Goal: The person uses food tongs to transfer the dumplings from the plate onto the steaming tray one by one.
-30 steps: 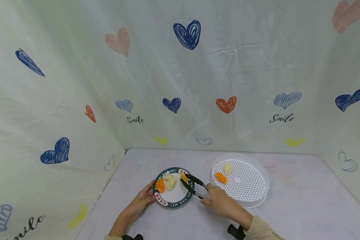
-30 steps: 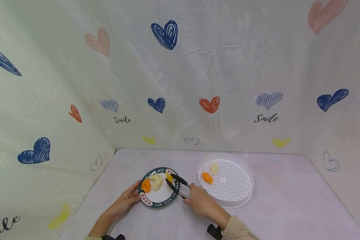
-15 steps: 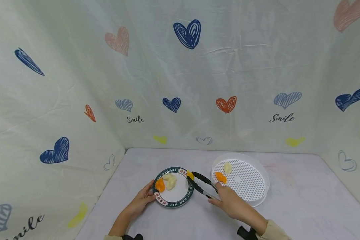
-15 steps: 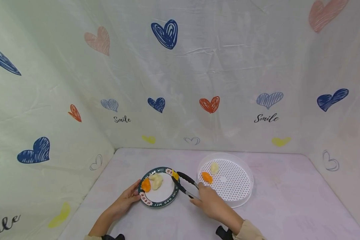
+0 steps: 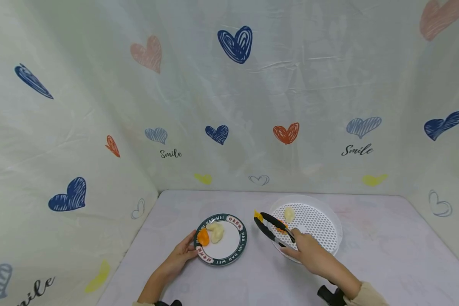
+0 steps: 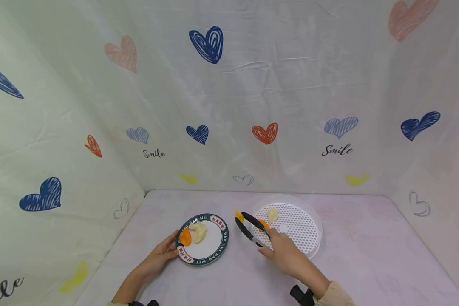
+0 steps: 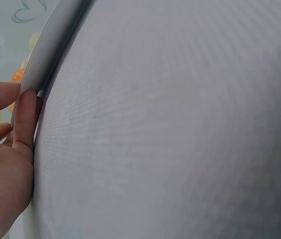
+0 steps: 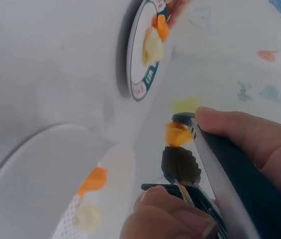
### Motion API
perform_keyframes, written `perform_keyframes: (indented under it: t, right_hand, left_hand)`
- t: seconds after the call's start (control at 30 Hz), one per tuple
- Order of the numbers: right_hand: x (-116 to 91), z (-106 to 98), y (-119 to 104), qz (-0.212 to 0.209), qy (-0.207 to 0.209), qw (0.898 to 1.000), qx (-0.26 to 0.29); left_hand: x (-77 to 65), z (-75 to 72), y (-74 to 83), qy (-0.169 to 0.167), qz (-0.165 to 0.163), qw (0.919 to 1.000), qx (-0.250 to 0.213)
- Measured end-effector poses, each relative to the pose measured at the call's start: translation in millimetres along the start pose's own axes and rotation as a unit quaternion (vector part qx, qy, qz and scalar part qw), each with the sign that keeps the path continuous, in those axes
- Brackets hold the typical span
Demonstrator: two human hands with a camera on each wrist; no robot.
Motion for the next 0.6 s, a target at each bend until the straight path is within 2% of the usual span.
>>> perform_keyframes:
  t: [0.27,0.4,0.6]
  right_hand:
    - [-4,-14,20,-0.007,0.019,1.0,0.013]
    - [-4,-22,30,-0.013,0.028,1.0,0.002]
    - [0,-33,48,-0.001,0.026,0.999,-0.028]
  left_hand:
    - [0.3,-0.4,-1.8,-0.013,0.007,0.9999,-0.005]
    - [0.4,0.2,-1.5,-0.015,0.007,0.9998,-0.008]
    - [-1.3,0.6,1.2,-0.014,0.009,0.9998,-0.01]
Point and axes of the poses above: each hand's wrist, its own x-axis towards the middle knuckle, its own z-axis out of the palm, y = z × x, the point moved 6 cm from there along x, towards the middle knuckle, and after that the axes turned 2 degrees about -z, right-handed, at the moved point
